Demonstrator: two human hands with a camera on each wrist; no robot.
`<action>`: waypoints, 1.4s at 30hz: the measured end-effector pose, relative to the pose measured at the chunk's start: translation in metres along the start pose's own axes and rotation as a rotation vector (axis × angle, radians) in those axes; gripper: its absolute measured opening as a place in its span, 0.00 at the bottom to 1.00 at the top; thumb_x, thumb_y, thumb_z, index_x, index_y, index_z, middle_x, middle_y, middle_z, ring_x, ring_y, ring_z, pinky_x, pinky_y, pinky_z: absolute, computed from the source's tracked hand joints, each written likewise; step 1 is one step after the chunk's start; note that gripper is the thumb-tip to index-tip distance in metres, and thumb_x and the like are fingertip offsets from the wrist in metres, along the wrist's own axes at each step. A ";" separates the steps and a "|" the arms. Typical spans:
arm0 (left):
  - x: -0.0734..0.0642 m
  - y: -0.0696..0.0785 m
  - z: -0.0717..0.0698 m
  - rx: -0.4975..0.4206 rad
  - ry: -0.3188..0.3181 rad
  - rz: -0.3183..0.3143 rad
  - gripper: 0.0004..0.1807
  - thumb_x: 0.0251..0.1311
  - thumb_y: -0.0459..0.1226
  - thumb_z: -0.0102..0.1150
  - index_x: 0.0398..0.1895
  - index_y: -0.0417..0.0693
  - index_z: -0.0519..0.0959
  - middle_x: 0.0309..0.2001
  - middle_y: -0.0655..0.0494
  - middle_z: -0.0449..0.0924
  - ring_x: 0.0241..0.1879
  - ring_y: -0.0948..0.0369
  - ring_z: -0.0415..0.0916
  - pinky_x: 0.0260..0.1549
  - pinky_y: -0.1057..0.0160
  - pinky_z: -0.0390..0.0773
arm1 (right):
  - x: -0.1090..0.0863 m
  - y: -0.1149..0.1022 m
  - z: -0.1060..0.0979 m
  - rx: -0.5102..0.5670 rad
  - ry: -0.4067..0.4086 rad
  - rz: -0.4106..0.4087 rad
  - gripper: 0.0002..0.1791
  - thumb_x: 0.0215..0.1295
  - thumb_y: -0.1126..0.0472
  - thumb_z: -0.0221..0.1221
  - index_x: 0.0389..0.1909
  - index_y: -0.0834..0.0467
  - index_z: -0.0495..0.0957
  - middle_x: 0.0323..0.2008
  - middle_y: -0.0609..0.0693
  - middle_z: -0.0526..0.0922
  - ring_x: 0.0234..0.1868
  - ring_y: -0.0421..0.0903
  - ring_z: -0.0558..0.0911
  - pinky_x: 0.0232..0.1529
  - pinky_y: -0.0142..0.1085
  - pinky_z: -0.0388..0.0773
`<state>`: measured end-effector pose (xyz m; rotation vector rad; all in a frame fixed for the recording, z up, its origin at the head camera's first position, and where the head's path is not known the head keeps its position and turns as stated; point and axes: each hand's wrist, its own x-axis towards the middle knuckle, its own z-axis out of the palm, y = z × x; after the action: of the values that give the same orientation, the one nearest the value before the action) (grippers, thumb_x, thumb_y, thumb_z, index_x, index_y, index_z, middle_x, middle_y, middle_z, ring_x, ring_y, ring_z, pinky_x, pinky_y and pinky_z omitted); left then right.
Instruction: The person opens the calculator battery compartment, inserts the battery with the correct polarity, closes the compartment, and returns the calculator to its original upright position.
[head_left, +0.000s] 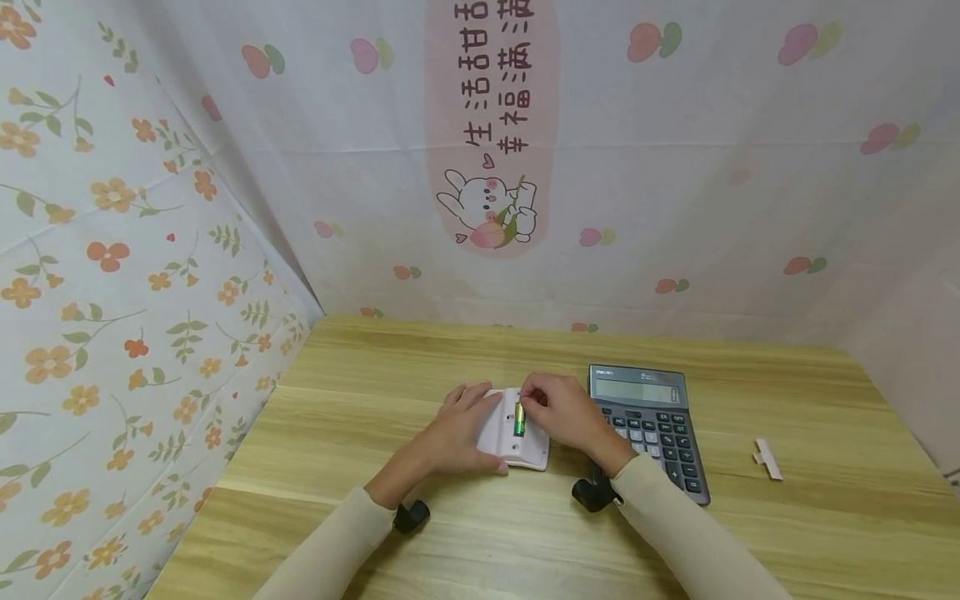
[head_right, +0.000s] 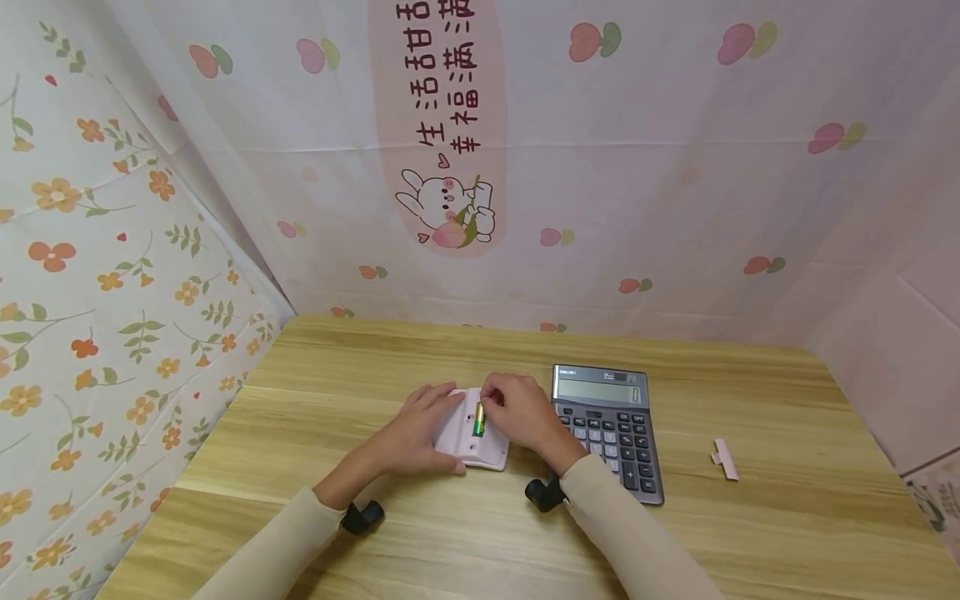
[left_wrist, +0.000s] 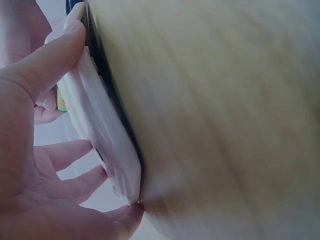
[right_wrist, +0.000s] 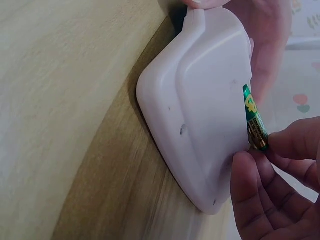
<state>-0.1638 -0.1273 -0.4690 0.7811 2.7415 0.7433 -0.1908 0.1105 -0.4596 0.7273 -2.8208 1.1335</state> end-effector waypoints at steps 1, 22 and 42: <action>0.000 0.000 0.001 -0.004 0.003 -0.002 0.59 0.55 0.56 0.84 0.86 0.44 0.65 0.86 0.40 0.56 0.82 0.32 0.51 0.74 0.29 0.61 | 0.000 0.000 0.000 0.001 0.000 -0.001 0.05 0.76 0.66 0.66 0.39 0.54 0.87 0.32 0.42 0.84 0.32 0.40 0.79 0.35 0.35 0.79; -0.003 0.002 0.004 0.004 0.015 -0.027 0.59 0.56 0.57 0.85 0.85 0.44 0.65 0.86 0.40 0.56 0.81 0.26 0.49 0.74 0.27 0.60 | -0.005 -0.003 0.004 -0.064 0.041 -0.042 0.07 0.70 0.69 0.73 0.35 0.53 0.92 0.36 0.44 0.88 0.35 0.38 0.81 0.38 0.34 0.83; -0.003 0.005 0.002 0.013 0.009 -0.041 0.59 0.56 0.57 0.84 0.86 0.45 0.65 0.86 0.41 0.56 0.81 0.26 0.50 0.73 0.25 0.60 | -0.006 -0.008 0.002 -0.041 0.007 0.004 0.06 0.69 0.70 0.71 0.36 0.57 0.92 0.39 0.49 0.87 0.37 0.40 0.83 0.39 0.36 0.85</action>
<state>-0.1583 -0.1238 -0.4680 0.7242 2.7642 0.7226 -0.1817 0.1070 -0.4566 0.7136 -2.8323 1.0738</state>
